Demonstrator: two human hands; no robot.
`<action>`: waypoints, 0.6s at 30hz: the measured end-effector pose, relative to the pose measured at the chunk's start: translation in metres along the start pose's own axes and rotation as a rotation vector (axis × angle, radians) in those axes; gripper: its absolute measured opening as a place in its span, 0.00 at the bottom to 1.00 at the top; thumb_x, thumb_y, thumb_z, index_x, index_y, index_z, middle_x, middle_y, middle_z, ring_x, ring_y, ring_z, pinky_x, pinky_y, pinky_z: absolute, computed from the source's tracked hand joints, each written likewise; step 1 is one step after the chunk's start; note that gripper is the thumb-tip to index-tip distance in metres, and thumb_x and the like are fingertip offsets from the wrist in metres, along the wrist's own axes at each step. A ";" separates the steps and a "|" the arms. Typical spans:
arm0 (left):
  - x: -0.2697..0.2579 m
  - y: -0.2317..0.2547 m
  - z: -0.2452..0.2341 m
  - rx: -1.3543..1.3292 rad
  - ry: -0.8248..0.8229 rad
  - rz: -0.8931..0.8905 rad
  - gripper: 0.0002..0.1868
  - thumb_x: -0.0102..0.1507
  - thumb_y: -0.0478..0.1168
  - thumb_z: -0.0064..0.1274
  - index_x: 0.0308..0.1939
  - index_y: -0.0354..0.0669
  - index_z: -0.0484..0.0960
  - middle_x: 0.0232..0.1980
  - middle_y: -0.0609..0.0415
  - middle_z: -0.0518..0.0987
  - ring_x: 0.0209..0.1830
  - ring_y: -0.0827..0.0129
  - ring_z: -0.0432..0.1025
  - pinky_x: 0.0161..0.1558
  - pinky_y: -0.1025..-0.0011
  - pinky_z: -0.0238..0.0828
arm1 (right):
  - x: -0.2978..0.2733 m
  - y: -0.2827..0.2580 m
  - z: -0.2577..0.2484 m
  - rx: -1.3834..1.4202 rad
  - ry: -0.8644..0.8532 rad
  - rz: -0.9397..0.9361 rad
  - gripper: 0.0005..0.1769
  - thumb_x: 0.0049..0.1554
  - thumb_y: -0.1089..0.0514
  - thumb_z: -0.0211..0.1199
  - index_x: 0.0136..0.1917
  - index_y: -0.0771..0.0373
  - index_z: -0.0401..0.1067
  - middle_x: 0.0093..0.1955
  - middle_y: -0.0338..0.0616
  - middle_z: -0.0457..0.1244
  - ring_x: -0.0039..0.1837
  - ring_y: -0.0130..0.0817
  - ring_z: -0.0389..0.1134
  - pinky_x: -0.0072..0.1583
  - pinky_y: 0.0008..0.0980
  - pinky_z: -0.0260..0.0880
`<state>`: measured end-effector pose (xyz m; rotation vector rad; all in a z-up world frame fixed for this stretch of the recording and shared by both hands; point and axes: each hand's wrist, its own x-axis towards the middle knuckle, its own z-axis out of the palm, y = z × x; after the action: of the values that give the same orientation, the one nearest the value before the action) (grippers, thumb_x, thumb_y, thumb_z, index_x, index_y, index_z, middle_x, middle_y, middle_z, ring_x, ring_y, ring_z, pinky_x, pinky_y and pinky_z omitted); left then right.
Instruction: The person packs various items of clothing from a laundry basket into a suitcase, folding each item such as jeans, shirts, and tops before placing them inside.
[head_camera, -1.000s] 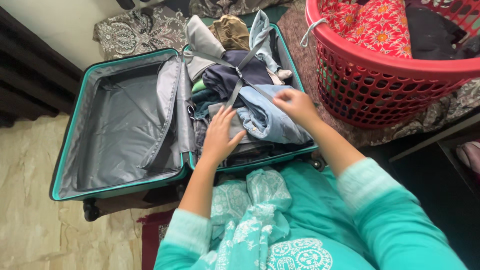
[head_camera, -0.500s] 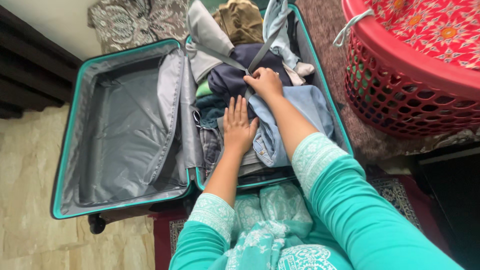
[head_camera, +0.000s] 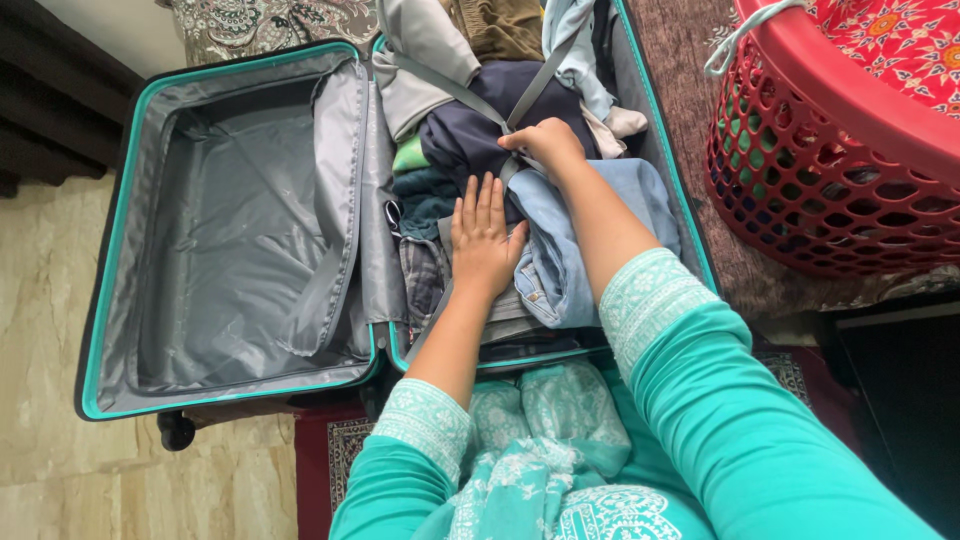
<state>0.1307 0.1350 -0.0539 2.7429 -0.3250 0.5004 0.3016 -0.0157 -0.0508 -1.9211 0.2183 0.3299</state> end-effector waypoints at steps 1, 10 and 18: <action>0.000 0.000 0.000 0.004 0.004 0.001 0.42 0.68 0.57 0.48 0.80 0.41 0.54 0.83 0.52 0.53 0.85 0.57 0.41 0.81 0.54 0.36 | 0.002 0.002 0.001 0.109 -0.027 -0.015 0.22 0.40 0.47 0.77 0.38 0.69 0.81 0.37 0.48 0.70 0.39 0.35 0.69 0.44 0.33 0.64; 0.001 0.001 -0.005 0.006 -0.004 -0.001 0.42 0.68 0.58 0.47 0.79 0.40 0.55 0.83 0.51 0.54 0.85 0.57 0.42 0.80 0.54 0.36 | 0.014 0.016 -0.001 0.248 -0.134 -0.011 0.16 0.41 0.55 0.81 0.35 0.67 0.79 0.35 0.42 0.69 0.36 0.28 0.66 0.40 0.30 0.62; 0.001 0.001 -0.004 0.011 0.003 0.007 0.42 0.68 0.58 0.47 0.79 0.40 0.55 0.83 0.51 0.54 0.85 0.57 0.42 0.80 0.54 0.36 | 0.011 0.022 0.002 0.375 -0.144 -0.097 0.12 0.42 0.57 0.80 0.35 0.66 0.80 0.37 0.44 0.72 0.37 0.28 0.71 0.43 0.25 0.68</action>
<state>0.1301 0.1349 -0.0497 2.7520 -0.3315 0.5095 0.3052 -0.0222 -0.0747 -1.5254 0.0836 0.3346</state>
